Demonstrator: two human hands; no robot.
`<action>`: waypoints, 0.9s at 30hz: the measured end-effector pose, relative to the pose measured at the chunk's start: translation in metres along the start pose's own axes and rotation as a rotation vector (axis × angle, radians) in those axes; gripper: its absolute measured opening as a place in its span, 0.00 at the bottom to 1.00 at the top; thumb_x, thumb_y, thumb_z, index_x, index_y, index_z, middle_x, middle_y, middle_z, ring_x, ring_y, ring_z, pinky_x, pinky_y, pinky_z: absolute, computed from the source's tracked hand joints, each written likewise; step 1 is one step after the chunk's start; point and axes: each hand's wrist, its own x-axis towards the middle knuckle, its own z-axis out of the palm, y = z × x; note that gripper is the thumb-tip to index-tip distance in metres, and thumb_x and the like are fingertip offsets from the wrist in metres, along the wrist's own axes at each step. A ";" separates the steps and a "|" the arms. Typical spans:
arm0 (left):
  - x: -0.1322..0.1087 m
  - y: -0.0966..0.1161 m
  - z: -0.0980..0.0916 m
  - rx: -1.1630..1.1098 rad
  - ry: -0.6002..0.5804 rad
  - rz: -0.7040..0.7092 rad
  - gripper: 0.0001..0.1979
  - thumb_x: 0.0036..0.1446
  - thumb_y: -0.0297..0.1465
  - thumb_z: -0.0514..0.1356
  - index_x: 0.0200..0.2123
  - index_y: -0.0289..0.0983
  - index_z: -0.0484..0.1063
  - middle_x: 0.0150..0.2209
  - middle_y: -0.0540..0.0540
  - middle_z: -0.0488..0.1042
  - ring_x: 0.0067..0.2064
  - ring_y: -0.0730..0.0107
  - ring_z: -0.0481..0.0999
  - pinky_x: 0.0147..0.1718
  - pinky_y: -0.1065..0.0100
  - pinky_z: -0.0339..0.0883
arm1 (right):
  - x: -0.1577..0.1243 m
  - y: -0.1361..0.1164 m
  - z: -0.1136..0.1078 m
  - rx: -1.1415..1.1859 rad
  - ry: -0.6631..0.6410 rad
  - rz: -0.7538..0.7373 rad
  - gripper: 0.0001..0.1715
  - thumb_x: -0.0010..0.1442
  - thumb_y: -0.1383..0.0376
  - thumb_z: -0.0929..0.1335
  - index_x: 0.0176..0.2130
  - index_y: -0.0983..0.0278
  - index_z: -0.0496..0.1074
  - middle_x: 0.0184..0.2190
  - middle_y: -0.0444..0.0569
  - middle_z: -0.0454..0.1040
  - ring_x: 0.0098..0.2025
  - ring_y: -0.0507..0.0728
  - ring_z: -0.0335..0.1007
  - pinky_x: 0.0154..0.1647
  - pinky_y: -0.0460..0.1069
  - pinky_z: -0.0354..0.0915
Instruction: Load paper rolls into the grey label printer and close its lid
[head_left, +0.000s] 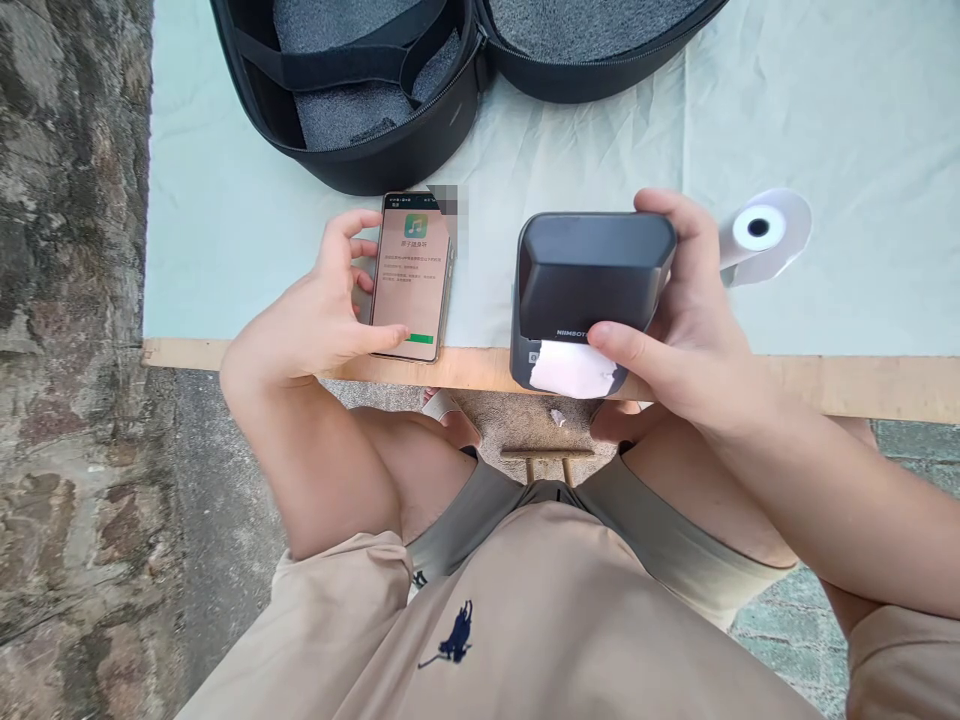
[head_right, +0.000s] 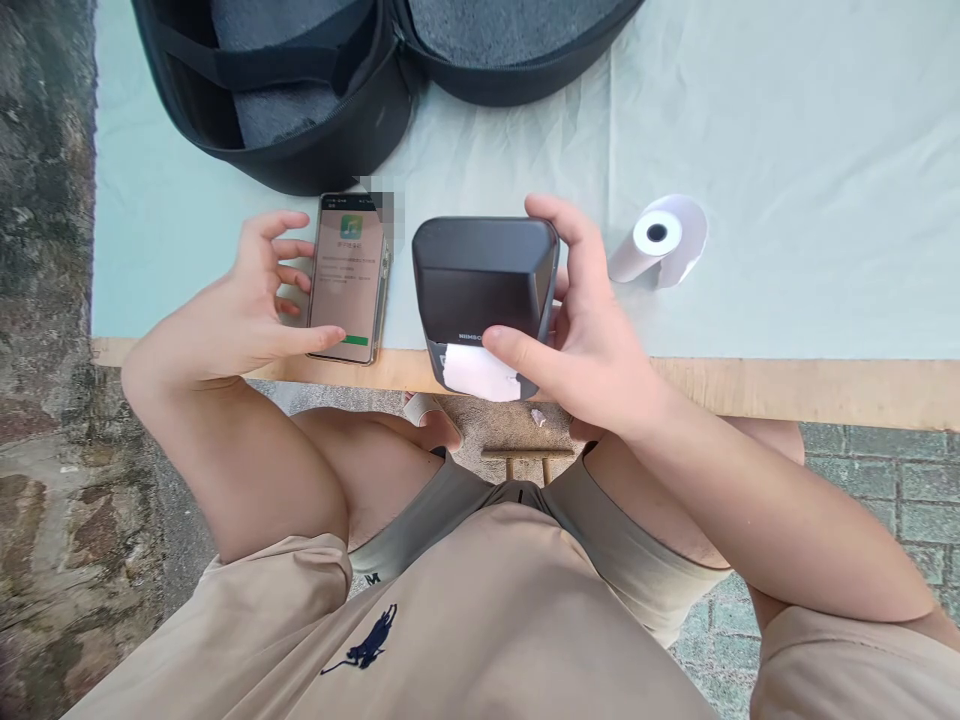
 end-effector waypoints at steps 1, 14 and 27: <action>0.000 0.000 0.000 -0.003 -0.003 -0.005 0.64 0.30 0.51 0.76 0.66 0.46 0.45 0.59 0.34 0.59 0.43 0.63 0.68 0.40 0.43 0.76 | 0.000 0.000 0.000 -0.001 0.003 0.000 0.44 0.57 0.52 0.74 0.62 0.45 0.47 0.44 0.43 0.71 0.37 0.54 0.75 0.30 0.52 0.78; 0.000 -0.012 -0.001 0.009 0.002 0.041 0.53 0.40 0.45 0.71 0.65 0.52 0.44 0.59 0.38 0.60 0.43 0.63 0.68 0.41 0.45 0.74 | 0.000 -0.001 0.001 -0.003 0.008 0.005 0.45 0.56 0.52 0.75 0.61 0.45 0.47 0.44 0.42 0.71 0.37 0.52 0.74 0.33 0.52 0.78; -0.004 0.008 0.000 -0.101 0.109 -0.086 0.49 0.39 0.27 0.69 0.63 0.46 0.51 0.55 0.38 0.63 0.42 0.61 0.69 0.46 0.34 0.69 | 0.001 0.000 0.001 0.019 0.010 -0.022 0.42 0.56 0.58 0.74 0.60 0.45 0.49 0.45 0.42 0.69 0.36 0.49 0.71 0.31 0.48 0.74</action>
